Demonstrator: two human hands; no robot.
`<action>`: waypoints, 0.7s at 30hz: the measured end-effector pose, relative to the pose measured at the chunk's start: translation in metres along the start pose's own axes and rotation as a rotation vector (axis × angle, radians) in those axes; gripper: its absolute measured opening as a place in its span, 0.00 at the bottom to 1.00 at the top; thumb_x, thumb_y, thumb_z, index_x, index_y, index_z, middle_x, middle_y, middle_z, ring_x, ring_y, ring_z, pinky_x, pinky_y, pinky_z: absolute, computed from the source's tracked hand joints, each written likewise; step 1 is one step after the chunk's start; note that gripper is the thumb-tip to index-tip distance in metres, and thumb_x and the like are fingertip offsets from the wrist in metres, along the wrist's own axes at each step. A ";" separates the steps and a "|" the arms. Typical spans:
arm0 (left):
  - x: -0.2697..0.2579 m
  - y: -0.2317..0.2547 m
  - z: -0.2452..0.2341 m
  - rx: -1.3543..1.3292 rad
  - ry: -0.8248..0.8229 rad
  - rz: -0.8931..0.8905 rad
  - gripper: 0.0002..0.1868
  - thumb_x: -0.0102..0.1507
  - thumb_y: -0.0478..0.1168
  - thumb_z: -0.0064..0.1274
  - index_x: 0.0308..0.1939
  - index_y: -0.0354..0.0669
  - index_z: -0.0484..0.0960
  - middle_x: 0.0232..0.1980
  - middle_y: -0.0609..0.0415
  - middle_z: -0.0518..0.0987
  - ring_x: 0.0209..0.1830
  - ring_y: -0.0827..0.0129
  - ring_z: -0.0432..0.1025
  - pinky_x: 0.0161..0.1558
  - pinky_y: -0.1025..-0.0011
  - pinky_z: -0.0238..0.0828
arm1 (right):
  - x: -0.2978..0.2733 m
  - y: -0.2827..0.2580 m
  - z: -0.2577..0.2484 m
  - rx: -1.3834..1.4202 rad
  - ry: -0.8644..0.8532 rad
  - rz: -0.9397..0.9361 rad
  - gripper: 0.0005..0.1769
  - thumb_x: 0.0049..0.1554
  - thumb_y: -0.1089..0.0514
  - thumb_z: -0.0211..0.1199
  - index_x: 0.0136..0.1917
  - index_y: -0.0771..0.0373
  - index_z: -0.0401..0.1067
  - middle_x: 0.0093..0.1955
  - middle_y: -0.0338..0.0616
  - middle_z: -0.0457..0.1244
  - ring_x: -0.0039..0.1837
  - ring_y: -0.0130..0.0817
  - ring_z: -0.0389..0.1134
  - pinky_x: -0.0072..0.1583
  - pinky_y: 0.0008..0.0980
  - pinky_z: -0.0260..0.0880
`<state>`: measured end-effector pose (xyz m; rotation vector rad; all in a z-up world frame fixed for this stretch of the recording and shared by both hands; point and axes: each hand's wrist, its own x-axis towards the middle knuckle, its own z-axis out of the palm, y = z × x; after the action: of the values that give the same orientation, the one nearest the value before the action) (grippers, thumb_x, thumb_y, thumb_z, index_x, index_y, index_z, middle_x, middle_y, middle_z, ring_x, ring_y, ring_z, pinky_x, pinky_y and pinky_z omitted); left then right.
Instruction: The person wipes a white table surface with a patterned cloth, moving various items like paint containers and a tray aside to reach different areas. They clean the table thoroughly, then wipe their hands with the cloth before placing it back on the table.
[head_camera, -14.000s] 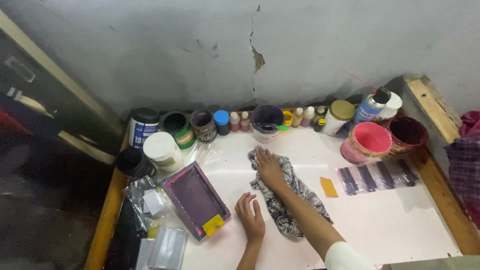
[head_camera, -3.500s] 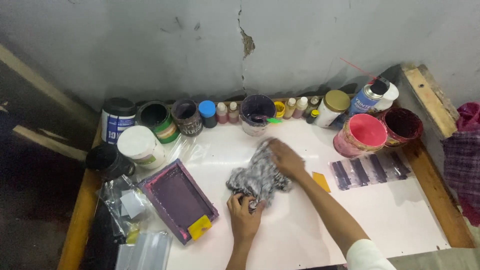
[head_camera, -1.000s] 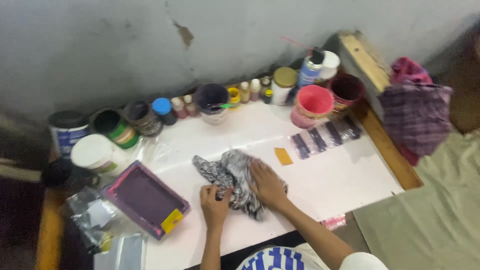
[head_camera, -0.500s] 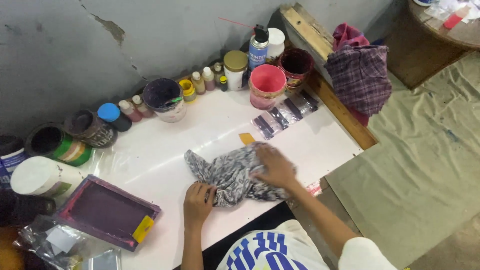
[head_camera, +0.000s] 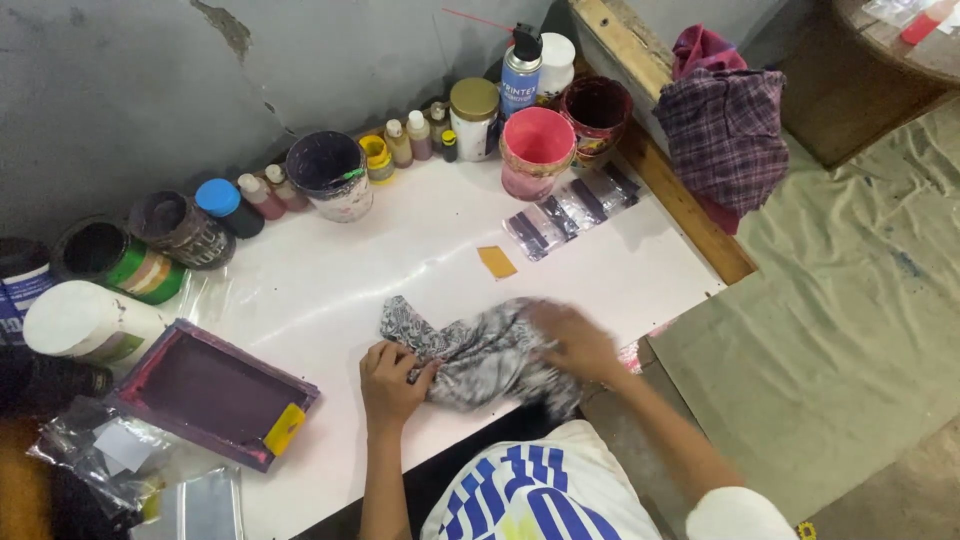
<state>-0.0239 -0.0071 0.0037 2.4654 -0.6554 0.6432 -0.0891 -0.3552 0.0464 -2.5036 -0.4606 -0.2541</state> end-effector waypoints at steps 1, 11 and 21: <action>0.004 0.004 -0.002 -0.003 0.001 0.002 0.25 0.55 0.62 0.66 0.19 0.52 0.76 0.33 0.63 0.75 0.51 0.67 0.72 0.53 0.68 0.65 | -0.007 0.020 -0.012 -0.003 0.002 0.002 0.32 0.56 0.37 0.62 0.62 0.63 0.76 0.62 0.57 0.69 0.67 0.56 0.66 0.70 0.54 0.61; 0.001 0.011 -0.010 -0.241 -0.180 -0.062 0.24 0.54 0.58 0.70 0.21 0.49 0.74 0.35 0.61 0.75 0.38 0.66 0.78 0.37 0.73 0.77 | 0.026 0.002 0.030 -0.410 -0.006 0.135 0.51 0.56 0.24 0.55 0.74 0.67 0.62 0.75 0.63 0.57 0.77 0.57 0.57 0.75 0.55 0.53; 0.005 0.020 -0.002 -0.129 -0.339 -0.068 0.23 0.60 0.70 0.55 0.46 0.63 0.81 0.47 0.65 0.76 0.46 0.65 0.77 0.47 0.64 0.75 | 0.035 -0.092 0.124 -0.162 -0.270 0.067 0.19 0.57 0.53 0.55 0.50 0.70 0.78 0.56 0.55 0.69 0.75 0.50 0.59 0.78 0.49 0.44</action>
<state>-0.0320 -0.0224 0.0148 2.4833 -0.7096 0.1501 -0.0818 -0.2037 0.0019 -2.7200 -0.4785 0.0775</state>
